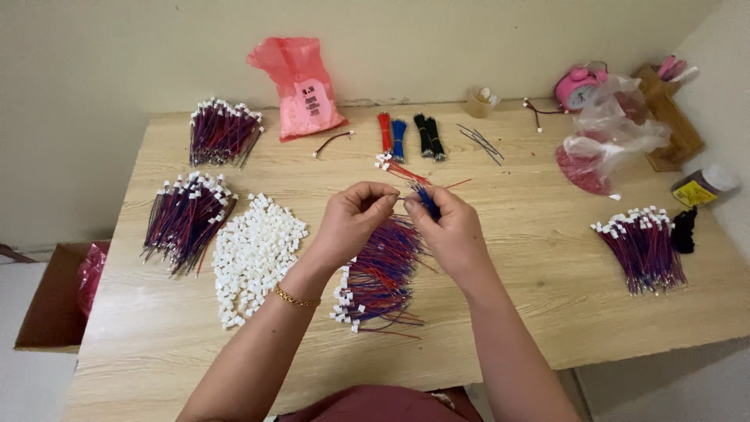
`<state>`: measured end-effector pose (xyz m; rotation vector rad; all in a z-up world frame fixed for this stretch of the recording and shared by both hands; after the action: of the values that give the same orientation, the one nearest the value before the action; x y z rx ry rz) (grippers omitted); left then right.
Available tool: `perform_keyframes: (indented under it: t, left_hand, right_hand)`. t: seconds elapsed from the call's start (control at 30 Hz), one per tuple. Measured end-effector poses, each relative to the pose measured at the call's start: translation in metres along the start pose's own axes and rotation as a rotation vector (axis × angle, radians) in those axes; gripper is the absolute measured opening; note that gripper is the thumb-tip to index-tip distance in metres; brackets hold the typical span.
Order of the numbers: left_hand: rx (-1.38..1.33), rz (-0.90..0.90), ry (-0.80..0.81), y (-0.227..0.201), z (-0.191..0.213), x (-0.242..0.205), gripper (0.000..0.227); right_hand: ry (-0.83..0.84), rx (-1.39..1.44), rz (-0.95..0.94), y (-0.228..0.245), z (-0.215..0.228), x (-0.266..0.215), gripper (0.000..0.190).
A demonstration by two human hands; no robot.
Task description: The person assembles wire harnesses by inserting small white plastic connectors onto the ends of red and blue wires. They handle the wires and connectors by hand, organizing the finished bundles on the table.
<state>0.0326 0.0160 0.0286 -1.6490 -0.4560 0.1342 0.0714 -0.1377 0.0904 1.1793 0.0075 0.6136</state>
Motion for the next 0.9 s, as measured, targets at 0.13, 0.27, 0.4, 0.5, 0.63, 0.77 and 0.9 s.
perform_keyframes:
  t: [0.13, 0.27, 0.4, 0.5, 0.63, 0.77, 0.9]
  left_hand:
    - [0.078, -0.032, 0.005, 0.001, 0.001, 0.000, 0.012]
    - [0.019, 0.019, 0.032, 0.011, -0.001, 0.004, 0.016]
    - [-0.140, 0.101, 0.044, 0.028, -0.001, 0.006, 0.018]
    - [-0.217, 0.113, 0.066, 0.026, -0.003, 0.004, 0.020]
    - [-0.371, 0.177, 0.128, 0.027, -0.005, 0.001, 0.023]
    - [-0.466, 0.215, 0.162, 0.023, -0.006, -0.001, 0.024]
    - [-0.497, 0.231, 0.193, 0.027, -0.007, 0.001, 0.024]
  right_hand:
    - [-0.016, -0.135, 0.106, 0.005, 0.002, 0.002, 0.012]
    - [-0.096, -0.251, 0.300, 0.004, 0.005, 0.002, 0.007]
    - [-0.139, -0.299, 0.368, 0.007, 0.007, 0.000, 0.004]
    - [-0.137, -0.322, 0.403, 0.008, 0.006, 0.002, 0.006]
    - [-0.083, -0.284, 0.304, 0.000, 0.004, 0.003, 0.007]
    - [-0.078, -0.134, 0.189, 0.005, 0.004, 0.001, 0.006]
    - [-0.060, -0.065, 0.129, 0.003, 0.004, 0.001, 0.006]
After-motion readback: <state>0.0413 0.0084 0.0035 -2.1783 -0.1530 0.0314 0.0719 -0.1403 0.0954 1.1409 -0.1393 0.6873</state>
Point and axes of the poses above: each hand's wrist, its own x-axis towards the middle knuckle, its own z-axis out of the back of the hand, y = z × x, the point moved 4 cm from there along x, towards the middle knuckle, and after that the axes turned 2 degrees about z, right-handed, at the moved point
